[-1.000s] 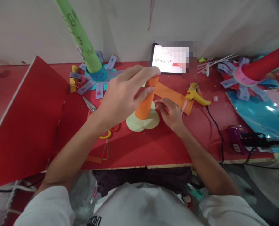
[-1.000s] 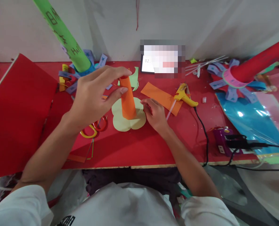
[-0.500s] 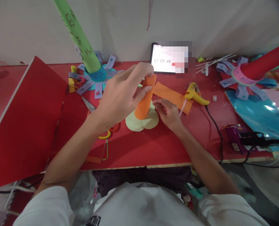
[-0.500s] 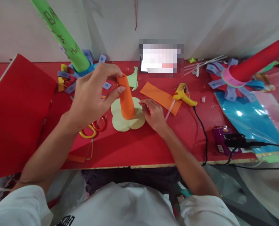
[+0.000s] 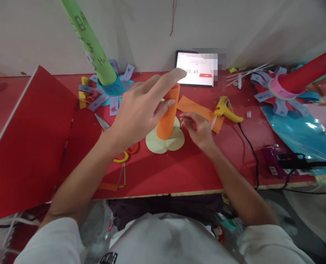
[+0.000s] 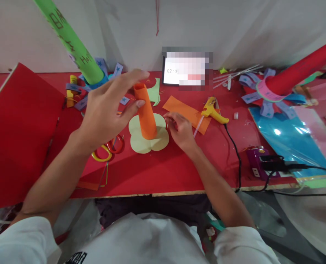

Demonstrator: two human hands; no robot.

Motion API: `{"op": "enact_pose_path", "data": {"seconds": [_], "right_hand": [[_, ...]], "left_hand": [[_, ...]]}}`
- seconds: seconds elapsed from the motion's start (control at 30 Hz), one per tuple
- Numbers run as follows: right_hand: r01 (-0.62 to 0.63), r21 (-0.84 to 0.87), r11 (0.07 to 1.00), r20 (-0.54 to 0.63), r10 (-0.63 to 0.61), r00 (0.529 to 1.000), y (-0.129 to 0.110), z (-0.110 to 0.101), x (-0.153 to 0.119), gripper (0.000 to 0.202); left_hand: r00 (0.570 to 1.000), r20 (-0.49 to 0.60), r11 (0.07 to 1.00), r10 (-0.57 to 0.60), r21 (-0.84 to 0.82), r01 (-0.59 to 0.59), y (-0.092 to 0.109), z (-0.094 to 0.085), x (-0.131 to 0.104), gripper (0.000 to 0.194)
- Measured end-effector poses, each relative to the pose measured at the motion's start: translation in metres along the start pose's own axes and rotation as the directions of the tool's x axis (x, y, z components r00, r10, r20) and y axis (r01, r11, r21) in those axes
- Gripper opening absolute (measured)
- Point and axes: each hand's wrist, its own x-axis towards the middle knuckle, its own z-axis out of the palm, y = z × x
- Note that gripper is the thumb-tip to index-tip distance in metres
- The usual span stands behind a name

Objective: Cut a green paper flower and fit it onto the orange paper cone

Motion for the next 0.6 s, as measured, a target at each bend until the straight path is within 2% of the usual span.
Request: {"op": "enact_pose_path", "data": {"seconds": [0.1, 0.17, 0.23, 0.3, 0.33, 0.4, 0.47, 0.57, 0.6], "right_hand": [[-0.011, -0.11, 0.994, -0.077, 0.002, 0.997, 0.005, -0.027, 0.015, 0.019], [-0.039, -0.187, 0.982, -0.204, 0.0, 0.979, 0.013, -0.056, 0.028, 0.013], [-0.068, -0.241, 0.968, -0.341, -0.019, 0.94, 0.027, -0.09, 0.042, 0.007], [-0.138, -0.307, 0.942, -0.396, 0.005, 0.918, 0.046, -0.122, 0.056, 0.004], [-0.193, -0.348, 0.917, -0.414, 0.035, 0.91, 0.057, -0.136, 0.061, 0.009], [-0.286, -0.438, 0.852, -0.339, 0.138, 0.931, 0.078, -0.157, 0.069, 0.015], [-0.384, -0.503, 0.774, -0.293, 0.265, 0.919, 0.1, -0.168, 0.074, 0.024], [-0.45, -0.538, 0.713, -0.196, 0.414, 0.889, 0.129, -0.172, 0.079, 0.03], [-0.431, -0.545, 0.719, -0.168, 0.41, 0.896, 0.138, -0.172, 0.081, 0.032]], "left_hand": [[0.999, 0.028, 1.0, 0.029, 0.01, -0.029, -0.001, 0.0, 0.0, 0.035], [0.998, 0.043, 0.998, 0.052, 0.021, -0.053, -0.003, 0.0, 0.0, 0.036], [0.996, 0.022, 0.995, 0.088, 0.043, -0.089, -0.005, 0.002, 0.0, 0.038], [0.992, -0.019, 0.991, 0.124, 0.059, -0.123, -0.006, 0.003, -0.001, 0.038], [0.99, -0.039, 0.989, 0.139, 0.06, -0.136, -0.007, 0.003, -0.001, 0.037], [0.986, -0.06, 0.987, 0.154, 0.052, -0.151, -0.007, 0.003, -0.001, 0.036], [0.989, -0.052, 0.989, 0.142, 0.038, -0.14, -0.007, 0.002, -0.001, 0.036], [0.994, -0.027, 0.994, 0.107, 0.024, -0.107, -0.006, 0.001, -0.001, 0.037], [0.995, -0.022, 0.995, 0.099, 0.016, -0.099, -0.006, 0.001, -0.001, 0.038]]}}
